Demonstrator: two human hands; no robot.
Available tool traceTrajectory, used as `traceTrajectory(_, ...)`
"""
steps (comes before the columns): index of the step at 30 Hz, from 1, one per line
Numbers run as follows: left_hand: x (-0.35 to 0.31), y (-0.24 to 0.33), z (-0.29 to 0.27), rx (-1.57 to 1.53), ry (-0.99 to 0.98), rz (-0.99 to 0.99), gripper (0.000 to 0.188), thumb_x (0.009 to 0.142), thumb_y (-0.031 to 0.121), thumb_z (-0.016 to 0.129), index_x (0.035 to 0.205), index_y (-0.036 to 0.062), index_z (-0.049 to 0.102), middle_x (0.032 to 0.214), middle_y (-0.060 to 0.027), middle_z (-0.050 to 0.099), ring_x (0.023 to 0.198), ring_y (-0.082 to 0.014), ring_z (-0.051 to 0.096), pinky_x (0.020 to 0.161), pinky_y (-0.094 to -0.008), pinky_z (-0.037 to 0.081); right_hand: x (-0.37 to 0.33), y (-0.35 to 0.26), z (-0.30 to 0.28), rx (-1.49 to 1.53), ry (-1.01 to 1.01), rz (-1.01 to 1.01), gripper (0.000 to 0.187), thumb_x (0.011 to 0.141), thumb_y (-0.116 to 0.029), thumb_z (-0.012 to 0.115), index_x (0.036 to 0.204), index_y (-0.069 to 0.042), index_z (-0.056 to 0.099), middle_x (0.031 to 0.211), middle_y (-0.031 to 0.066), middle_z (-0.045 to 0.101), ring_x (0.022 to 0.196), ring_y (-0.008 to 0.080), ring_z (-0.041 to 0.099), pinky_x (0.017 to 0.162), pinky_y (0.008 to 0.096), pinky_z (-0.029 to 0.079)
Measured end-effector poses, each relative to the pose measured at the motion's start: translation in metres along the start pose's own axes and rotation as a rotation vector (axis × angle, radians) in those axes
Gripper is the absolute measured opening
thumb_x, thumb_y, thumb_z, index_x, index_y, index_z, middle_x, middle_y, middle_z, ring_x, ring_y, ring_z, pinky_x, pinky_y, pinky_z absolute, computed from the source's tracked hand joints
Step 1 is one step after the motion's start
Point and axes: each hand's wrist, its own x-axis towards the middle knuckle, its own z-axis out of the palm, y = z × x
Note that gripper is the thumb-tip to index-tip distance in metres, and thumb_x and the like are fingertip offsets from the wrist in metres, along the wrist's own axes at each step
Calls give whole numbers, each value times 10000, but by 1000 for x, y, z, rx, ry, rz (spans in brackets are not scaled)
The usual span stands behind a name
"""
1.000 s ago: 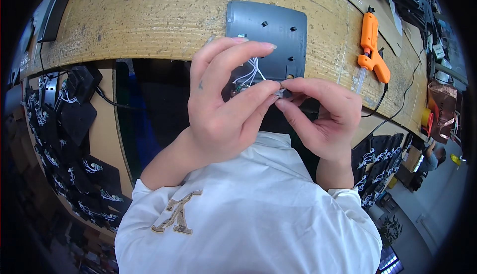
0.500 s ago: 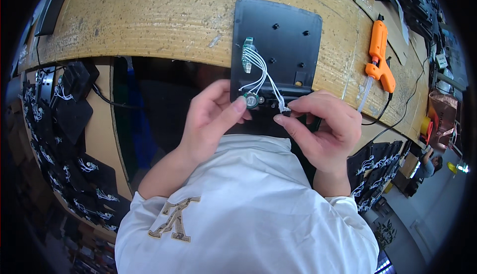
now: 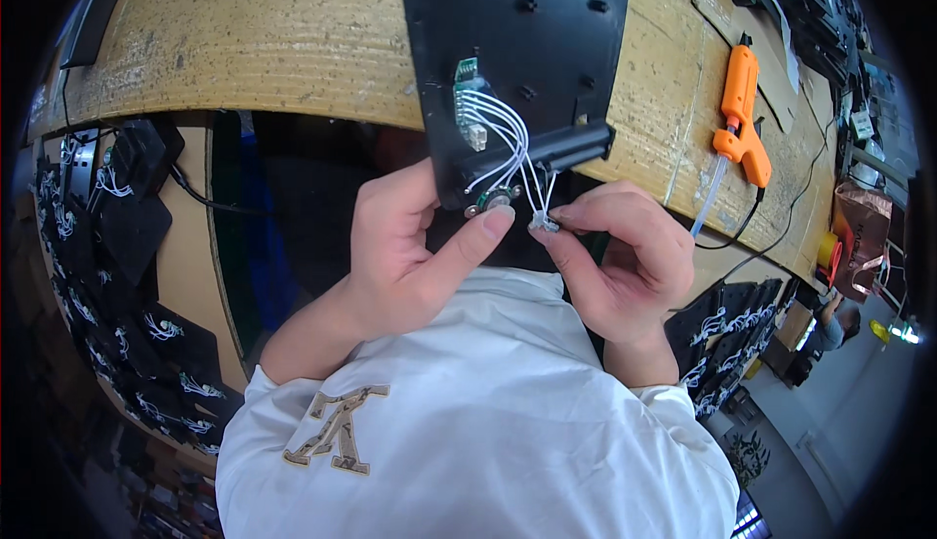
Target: The person repairs a small electronic device by hand, manipulating white wires and a circuit board inside a black plastic casing. They use a hot glue gun to secure the internal components and wires to the casing. The person repeatedly adjusts the wires and applies glue to different areas of the device.
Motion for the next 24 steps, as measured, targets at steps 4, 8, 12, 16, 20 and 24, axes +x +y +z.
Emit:
traceTrajectory(4,3,4,3,-30,0,-32,176,930,22,642,1084,-61,624,969,-56,668,880,-70,570,802,-223,462,5,0,3,9,1,-1,264,643,112,793,866,10,694,747,89,679,617,190,637,532,268,487)
traceTrajectory(8,-5,-5,-1,-182,-30,-143,198,958,82,632,1108,-47,636,999,-72,687,913,-96,616,831,-256,492,4,-1,6,23,-22,7,235,652,94,809,838,7,696,722,78,672,582,167,624,505,253,473)
traceTrajectory(12,-31,-22,9,-616,31,-316,265,999,165,587,1124,-62,641,1043,-129,698,947,-176,672,854,-306,532,2,-13,10,36,-23,155,211,654,73,824,813,8,702,692,71,661,560,155,617,499,249,468)
traceTrajectory(16,-40,-27,14,-654,53,-322,257,1004,115,567,1146,-83,650,1062,-182,701,952,-215,692,875,-336,551,1,-6,13,-39,-6,-25,251,621,59,839,826,-9,712,722,62,662,596,168,613,517,258,468)
traceTrajectory(20,-37,-19,11,-686,106,-237,231,970,33,602,1162,-87,653,1085,-184,703,985,-211,690,876,-332,564,-1,-6,16,-100,-8,-89,300,575,58,843,837,-23,723,760,57,664,638,191,606,546,271,471)
traceTrajectory(24,-40,-23,11,-627,168,-234,219,951,-6,617,1149,-85,663,1088,-178,704,984,-192,685,879,-323,567,-5,-7,25,-77,-24,-72,312,584,79,822,868,-12,729,769,72,673,643,196,618,551,275,484)
